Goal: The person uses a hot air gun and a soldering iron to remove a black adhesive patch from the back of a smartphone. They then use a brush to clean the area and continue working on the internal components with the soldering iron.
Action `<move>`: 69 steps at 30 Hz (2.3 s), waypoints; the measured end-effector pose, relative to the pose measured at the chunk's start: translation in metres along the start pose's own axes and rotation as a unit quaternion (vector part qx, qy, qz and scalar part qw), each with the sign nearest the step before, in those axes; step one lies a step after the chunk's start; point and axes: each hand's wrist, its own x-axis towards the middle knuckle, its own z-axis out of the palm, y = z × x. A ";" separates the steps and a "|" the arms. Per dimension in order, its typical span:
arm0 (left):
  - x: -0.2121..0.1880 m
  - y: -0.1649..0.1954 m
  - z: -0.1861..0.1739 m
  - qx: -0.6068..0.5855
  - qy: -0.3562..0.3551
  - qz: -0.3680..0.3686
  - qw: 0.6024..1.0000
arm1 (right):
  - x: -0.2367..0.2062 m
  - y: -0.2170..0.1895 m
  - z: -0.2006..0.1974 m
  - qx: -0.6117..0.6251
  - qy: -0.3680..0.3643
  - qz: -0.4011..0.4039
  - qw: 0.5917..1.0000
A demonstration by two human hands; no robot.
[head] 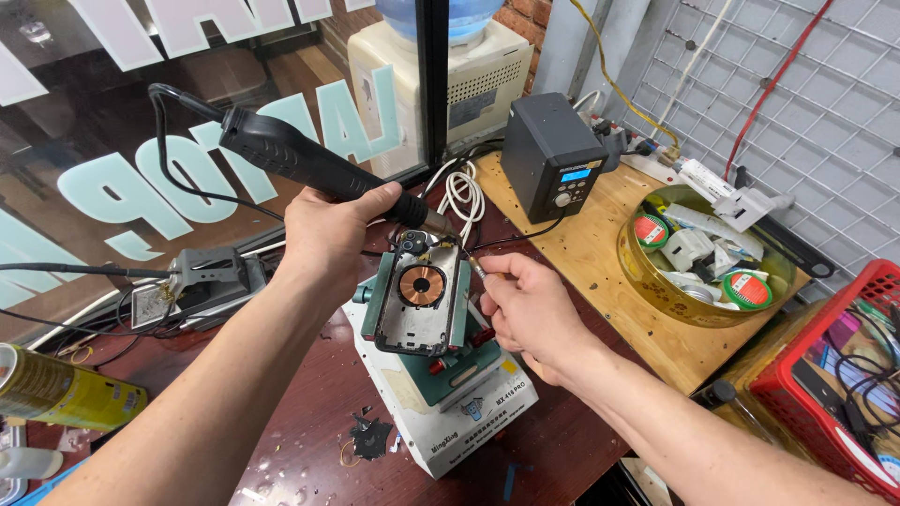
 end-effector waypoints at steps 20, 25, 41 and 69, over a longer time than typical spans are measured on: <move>-0.004 0.007 0.003 0.006 0.016 -0.026 1.000 | -0.024 -0.030 0.028 -0.415 0.083 -0.120 0.898; -0.002 0.002 0.003 -0.017 0.003 -0.006 1.000 | -0.027 -0.018 0.043 -0.436 0.115 -0.116 0.885; -0.002 0.005 -0.003 0.025 0.017 -0.004 1.000 | -0.015 -0.025 0.006 -0.337 0.058 -0.126 0.931; -0.002 0.007 0.000 0.009 0.020 -0.021 1.000 | -0.015 -0.032 0.027 -0.368 0.048 -0.065 0.926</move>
